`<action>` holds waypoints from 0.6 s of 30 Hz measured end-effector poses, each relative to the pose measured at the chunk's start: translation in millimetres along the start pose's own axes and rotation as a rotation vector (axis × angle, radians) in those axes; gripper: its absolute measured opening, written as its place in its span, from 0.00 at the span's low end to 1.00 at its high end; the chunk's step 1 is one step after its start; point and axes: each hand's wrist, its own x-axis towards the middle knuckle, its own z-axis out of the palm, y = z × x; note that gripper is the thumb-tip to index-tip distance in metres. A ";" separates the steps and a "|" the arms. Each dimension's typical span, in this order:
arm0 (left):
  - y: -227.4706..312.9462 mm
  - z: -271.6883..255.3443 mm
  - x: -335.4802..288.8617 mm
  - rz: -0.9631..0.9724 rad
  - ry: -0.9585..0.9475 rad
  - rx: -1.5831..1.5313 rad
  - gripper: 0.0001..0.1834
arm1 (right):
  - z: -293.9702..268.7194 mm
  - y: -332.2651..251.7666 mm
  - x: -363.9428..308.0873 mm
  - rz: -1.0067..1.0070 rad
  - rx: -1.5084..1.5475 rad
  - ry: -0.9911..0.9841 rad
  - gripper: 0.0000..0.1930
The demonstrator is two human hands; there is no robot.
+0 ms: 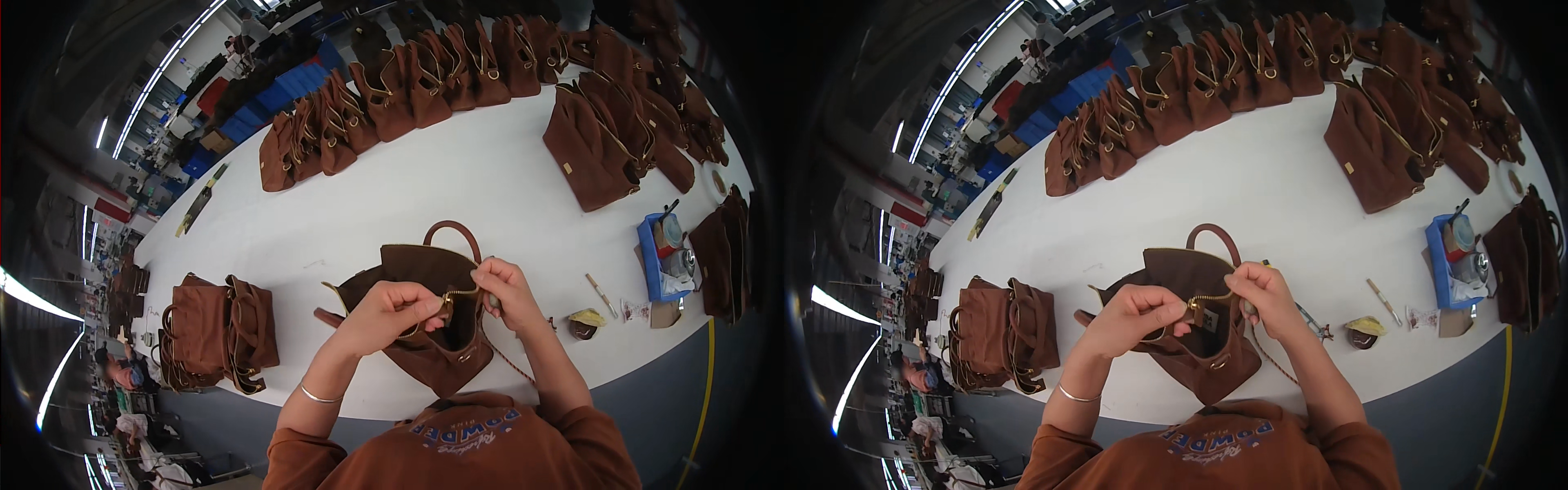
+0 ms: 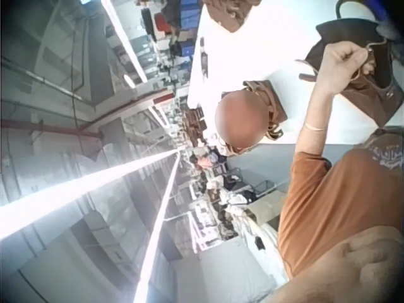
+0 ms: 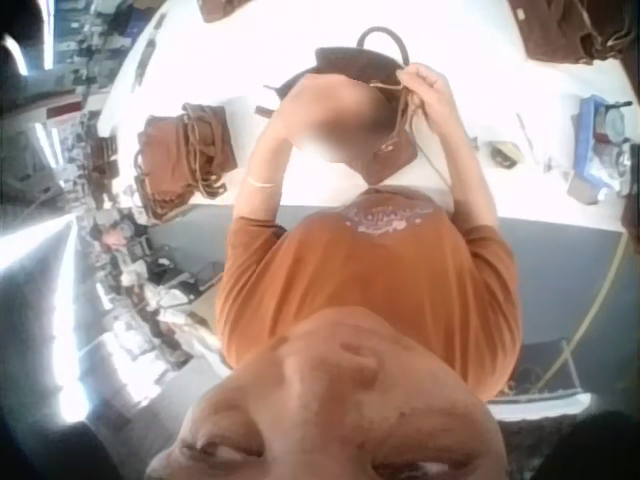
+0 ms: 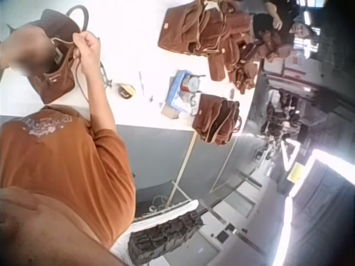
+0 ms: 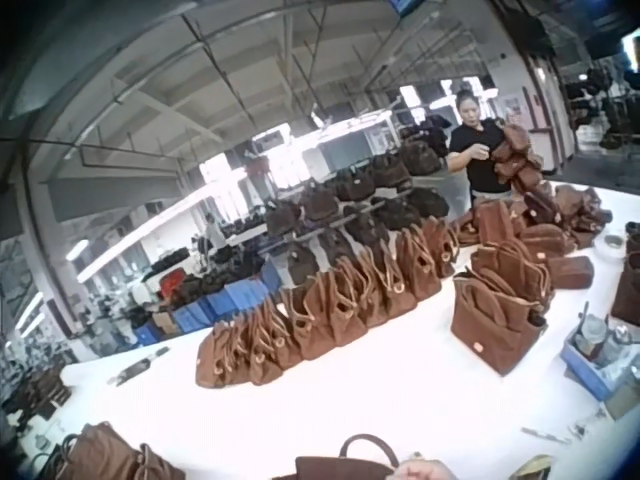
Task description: The person repairs a brown handbag at a workbench. They use a green marker to mark a spot on the handle, then use a pen to write inside the bag. They apply a substance from a small tube to the zipper area using a wooden stick and a brush. Finally, they use pliers to adjust a metal zipper pull.
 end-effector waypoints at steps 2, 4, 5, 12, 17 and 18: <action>-4.8 0.7 1.6 -0.078 0.047 -0.144 0.11 | -5.7 6.4 3.5 -0.003 -0.004 0.050 0.09; -26.9 5.4 9.6 -0.072 0.088 -0.317 0.12 | -2.6 6.4 7.8 -0.008 -0.046 0.101 0.09; -27.2 8.8 11.6 -0.084 0.089 -0.392 0.13 | -1.0 6.6 9.3 -0.013 -0.068 0.126 0.09; -34.6 19.7 17.4 -0.133 0.135 -0.379 0.13 | -2.6 -5.8 -8.0 -0.079 -0.107 0.207 0.10; -36.6 24.8 18.3 -0.108 0.198 -0.337 0.13 | 1.9 -11.0 -27.7 -0.200 -0.068 0.323 0.08; -37.5 26.1 18.2 -0.105 0.219 -0.326 0.13 | 4.3 -12.9 -33.7 -0.179 -0.091 0.289 0.08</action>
